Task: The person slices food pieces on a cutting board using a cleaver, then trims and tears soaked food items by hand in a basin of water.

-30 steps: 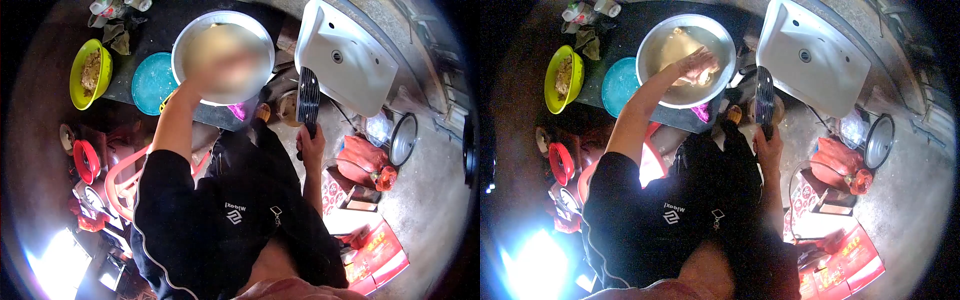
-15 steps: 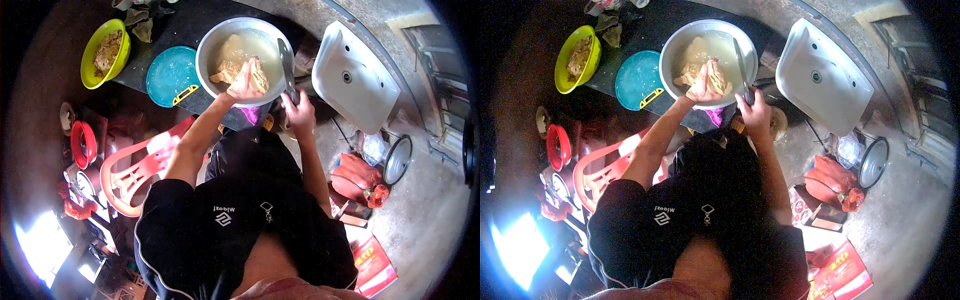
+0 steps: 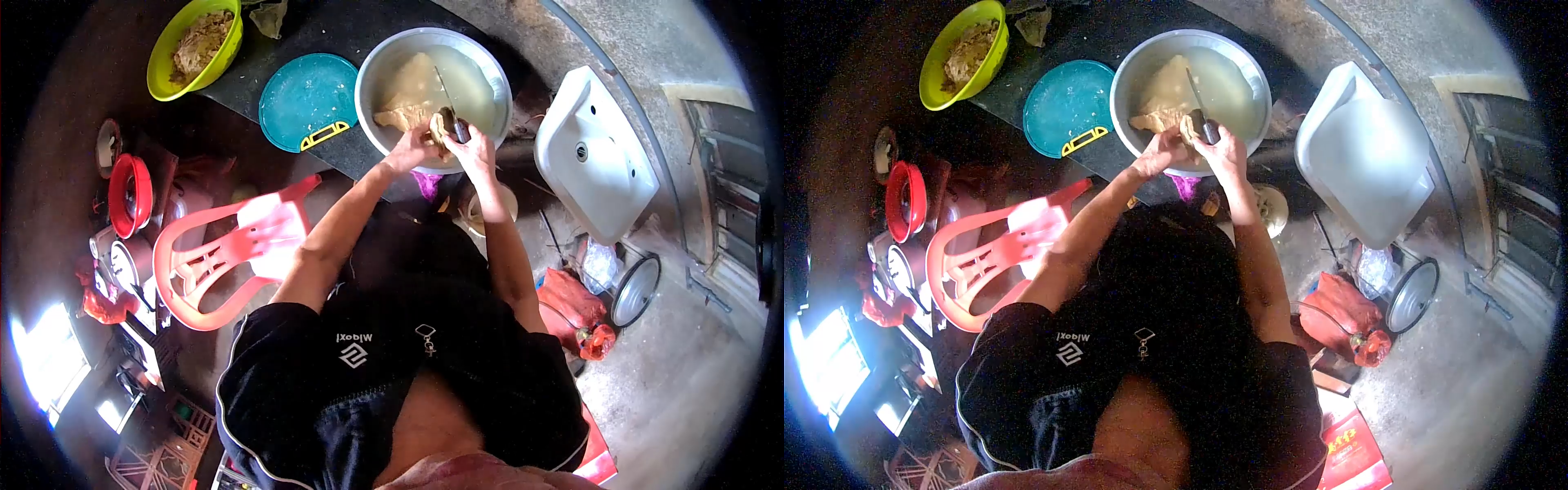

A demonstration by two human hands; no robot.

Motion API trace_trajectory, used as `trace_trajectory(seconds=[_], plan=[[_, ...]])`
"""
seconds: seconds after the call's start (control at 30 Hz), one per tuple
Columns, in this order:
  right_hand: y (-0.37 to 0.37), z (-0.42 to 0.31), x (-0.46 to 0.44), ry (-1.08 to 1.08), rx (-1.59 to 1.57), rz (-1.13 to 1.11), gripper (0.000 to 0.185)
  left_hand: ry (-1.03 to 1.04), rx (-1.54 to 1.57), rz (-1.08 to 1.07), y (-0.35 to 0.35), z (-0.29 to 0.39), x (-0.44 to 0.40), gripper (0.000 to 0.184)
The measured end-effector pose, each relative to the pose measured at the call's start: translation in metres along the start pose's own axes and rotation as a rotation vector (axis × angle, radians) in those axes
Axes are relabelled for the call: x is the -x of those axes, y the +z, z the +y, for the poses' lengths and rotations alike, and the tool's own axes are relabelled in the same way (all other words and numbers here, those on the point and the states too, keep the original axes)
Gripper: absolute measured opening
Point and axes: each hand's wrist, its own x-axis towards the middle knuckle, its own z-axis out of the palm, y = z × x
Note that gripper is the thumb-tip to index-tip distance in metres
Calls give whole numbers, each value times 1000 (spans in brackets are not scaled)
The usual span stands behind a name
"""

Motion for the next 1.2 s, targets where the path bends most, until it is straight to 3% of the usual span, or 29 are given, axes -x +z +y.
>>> trace_trajectory(seconds=[0.1,0.23,0.37,0.47,0.6,0.67,0.77,0.87,0.9,0.97,1.07,1.2], plan=[[-6,-10,-2,146,50,-44,48,-113,103,244,10,-12,-11,28],[-11,-11,-4,191,111,18,49,-16,-240,269,22,4,-22,18],[-10,12,-8,178,101,49,52,-53,-197,280,30,9,-31,18],[-16,14,-11,193,100,51,51,-69,50,281,28,-18,-44,18],[-25,26,-16,96,33,165,41,-106,303,337,44,8,-47,19],[-30,37,-15,72,19,114,44,-89,184,426,46,-3,-58,23],[-33,48,-2,21,30,210,38,-63,132,520,47,-15,-76,27],[-70,1,31,245,-452,74,28,-95,62,533,57,8,-78,30],[-71,-8,39,239,-575,122,18,-48,77,480,56,4,-78,31],[-63,4,53,220,-477,128,24,43,106,371,53,-6,-79,34],[-57,11,61,238,-351,119,28,-106,27,467,63,4,-87,34],[-51,13,63,253,-317,148,28,-105,-3,484,67,2,-89,33]])
